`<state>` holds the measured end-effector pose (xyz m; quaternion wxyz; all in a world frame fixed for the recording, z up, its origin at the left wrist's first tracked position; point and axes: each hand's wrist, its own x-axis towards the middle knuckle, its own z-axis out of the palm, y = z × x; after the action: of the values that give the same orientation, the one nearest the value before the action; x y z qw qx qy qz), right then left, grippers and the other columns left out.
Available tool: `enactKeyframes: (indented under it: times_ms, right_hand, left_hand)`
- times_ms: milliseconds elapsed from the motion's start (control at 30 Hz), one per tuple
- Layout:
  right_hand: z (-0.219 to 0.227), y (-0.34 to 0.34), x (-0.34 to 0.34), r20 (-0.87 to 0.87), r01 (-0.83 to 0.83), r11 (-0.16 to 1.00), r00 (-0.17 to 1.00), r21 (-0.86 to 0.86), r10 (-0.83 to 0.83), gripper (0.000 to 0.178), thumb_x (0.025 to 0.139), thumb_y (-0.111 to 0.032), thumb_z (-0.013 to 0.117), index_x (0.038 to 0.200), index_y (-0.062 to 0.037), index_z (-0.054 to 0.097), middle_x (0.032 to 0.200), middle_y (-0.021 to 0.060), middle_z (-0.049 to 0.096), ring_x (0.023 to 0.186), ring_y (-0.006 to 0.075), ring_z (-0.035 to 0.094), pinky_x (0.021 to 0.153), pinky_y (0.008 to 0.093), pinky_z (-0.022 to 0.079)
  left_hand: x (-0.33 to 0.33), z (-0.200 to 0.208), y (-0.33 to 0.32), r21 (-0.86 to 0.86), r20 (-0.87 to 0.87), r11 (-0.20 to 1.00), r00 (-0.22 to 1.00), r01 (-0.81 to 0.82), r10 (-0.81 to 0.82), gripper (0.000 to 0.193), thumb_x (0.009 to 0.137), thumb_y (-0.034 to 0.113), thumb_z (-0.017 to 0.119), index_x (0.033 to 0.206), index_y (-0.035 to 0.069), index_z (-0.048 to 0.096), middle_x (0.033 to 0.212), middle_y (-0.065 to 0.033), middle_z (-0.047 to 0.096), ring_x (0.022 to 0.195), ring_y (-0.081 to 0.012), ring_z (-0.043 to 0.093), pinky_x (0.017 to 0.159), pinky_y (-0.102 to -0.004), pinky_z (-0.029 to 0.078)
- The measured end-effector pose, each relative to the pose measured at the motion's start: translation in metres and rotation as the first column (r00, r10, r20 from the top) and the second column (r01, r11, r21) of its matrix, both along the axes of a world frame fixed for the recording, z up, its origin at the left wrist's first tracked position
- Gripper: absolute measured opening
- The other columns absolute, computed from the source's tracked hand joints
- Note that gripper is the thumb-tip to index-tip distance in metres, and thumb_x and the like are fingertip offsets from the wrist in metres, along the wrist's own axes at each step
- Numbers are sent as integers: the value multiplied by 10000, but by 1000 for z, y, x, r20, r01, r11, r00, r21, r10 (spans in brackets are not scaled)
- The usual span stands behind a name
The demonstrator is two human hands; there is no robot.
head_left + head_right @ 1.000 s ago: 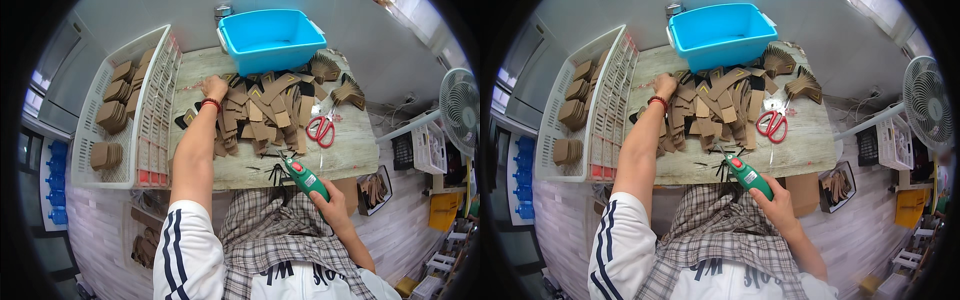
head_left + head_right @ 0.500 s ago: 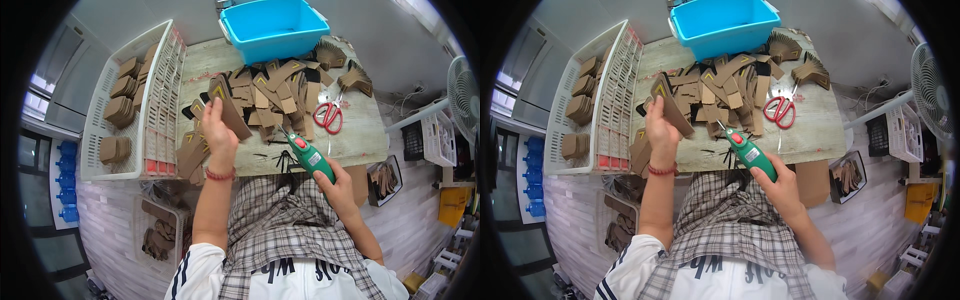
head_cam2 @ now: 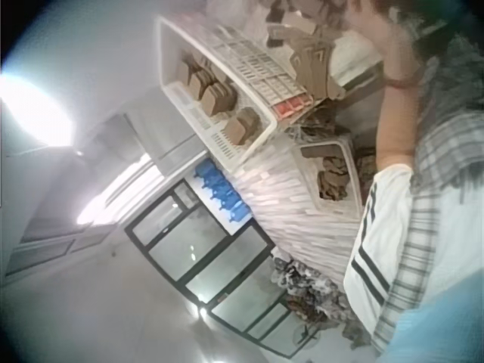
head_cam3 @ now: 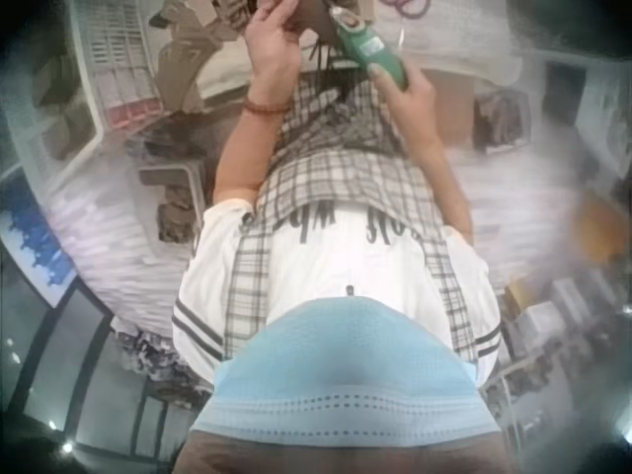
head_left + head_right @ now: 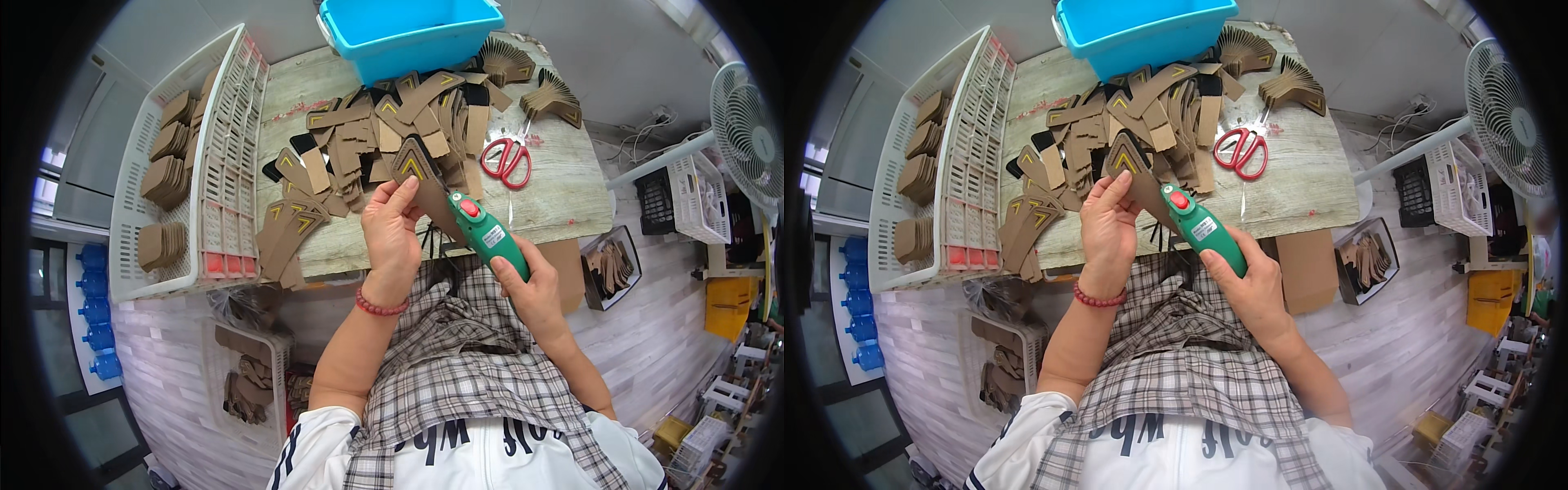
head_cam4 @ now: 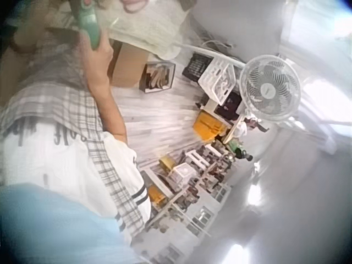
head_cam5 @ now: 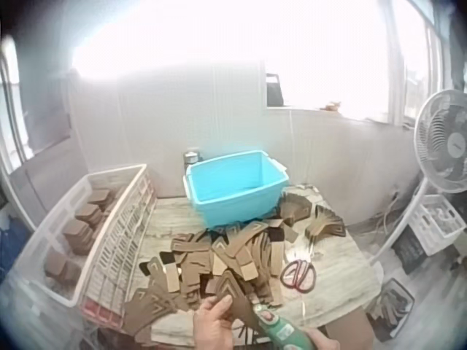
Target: The person uses a green rotary cutter to trim the edges of small brown cardboard pieces on a worktable. They pick up each piece, cut along its edges, and place the trimmed pieces back on the table. A pair of red scissors and a blue bin are visible nearby.
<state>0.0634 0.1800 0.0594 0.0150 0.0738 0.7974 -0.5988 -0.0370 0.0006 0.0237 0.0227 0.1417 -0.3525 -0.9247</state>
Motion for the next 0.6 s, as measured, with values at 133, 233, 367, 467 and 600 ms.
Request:
enactKeyframes:
  times_ms: [133, 233, 367, 467, 600]
  right_hand:
    - [-2, 3, -1, 3, 11, 1000, 1000, -21, -11, 402, 888, -267, 679, 1178, -2, 592, 811, 60, 642, 706, 103, 567, 659, 270, 473]
    - [-2, 5, -2, -11, 20, 1000, 1000, -22, -20, 407, 890, -268, 678, 1178, 6, 590, 803, 50, 631, 693, 97, 556, 637, 264, 466]
    - [5, 5, -2, 79, 29, 999, 997, -33, -26, 416, 891, -278, 675, 1178, 10, 589, 816, 58, 637, 714, 100, 562, 657, 265, 472]
    - [-2, 5, -3, -14, 44, 999, 999, 0, -44, 421, 893, -281, 673, 1182, 12, 588, 840, 70, 643, 733, 105, 568, 676, 268, 476]
    - [-3, 6, -3, -29, 44, 999, 999, -7, -45, 450, 892, -298, 674, 1188, 28, 582, 860, 76, 648, 753, 115, 576, 690, 270, 478]
  left_hand:
    - [3, -5, 8, 21, 13, 998, 999, 51, -52, 100, 850, 57, 697, 886, 74, 605, 850, -39, 690, 727, -111, 647, 665, -247, 516]
    - [7, -2, 12, 17, 57, 997, 995, 78, -79, 101, 854, 59, 692, 894, 74, 601, 837, -41, 687, 709, -113, 639, 666, -252, 514]
    - [10, -8, 14, 11, 22, 991, 991, 133, -134, 84, 874, 63, 668, 914, 84, 597, 872, -40, 689, 757, -134, 650, 712, -287, 516]
    - [14, -8, 16, -7, 54, 988, 987, 154, -154, 78, 876, 67, 664, 923, 74, 602, 873, -38, 688, 759, -131, 645, 721, -294, 510]
    - [21, -9, 21, -17, 64, 985, 983, 174, -173, 72, 864, 79, 684, 892, 45, 626, 831, -42, 684, 700, -101, 622, 672, -246, 510]
